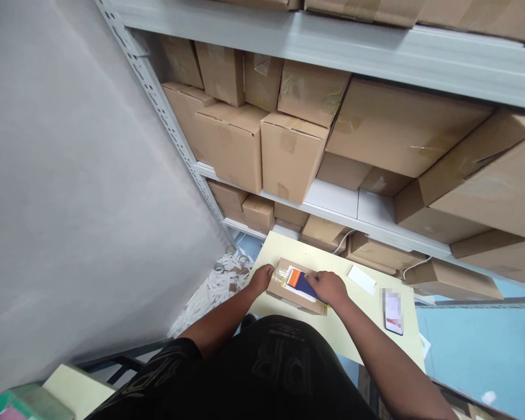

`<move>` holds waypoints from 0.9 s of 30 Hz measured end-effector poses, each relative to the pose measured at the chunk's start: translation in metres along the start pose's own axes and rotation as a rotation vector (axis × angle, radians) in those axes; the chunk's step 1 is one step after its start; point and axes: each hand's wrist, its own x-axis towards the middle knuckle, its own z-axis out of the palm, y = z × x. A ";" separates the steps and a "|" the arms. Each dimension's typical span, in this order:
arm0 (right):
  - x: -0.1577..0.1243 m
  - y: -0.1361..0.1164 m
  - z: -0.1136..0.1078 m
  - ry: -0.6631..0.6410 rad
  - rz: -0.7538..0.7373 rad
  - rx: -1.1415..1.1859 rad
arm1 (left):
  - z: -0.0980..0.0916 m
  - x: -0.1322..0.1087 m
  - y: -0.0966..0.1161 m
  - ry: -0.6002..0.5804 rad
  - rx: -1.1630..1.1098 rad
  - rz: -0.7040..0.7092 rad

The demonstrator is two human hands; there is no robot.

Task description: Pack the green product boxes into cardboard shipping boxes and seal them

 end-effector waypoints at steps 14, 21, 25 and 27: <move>0.005 0.003 0.006 -0.001 0.047 0.051 | -0.002 -0.033 0.030 -0.088 0.521 0.747; 0.003 0.039 0.007 -0.003 0.023 0.140 | -0.002 -0.028 0.028 -0.077 0.633 0.763; -0.008 0.082 0.002 0.018 0.076 0.198 | -0.001 -0.026 0.028 -0.088 0.676 0.756; -0.017 0.112 0.000 0.035 0.087 0.199 | 0.000 -0.026 0.027 -0.091 0.693 0.755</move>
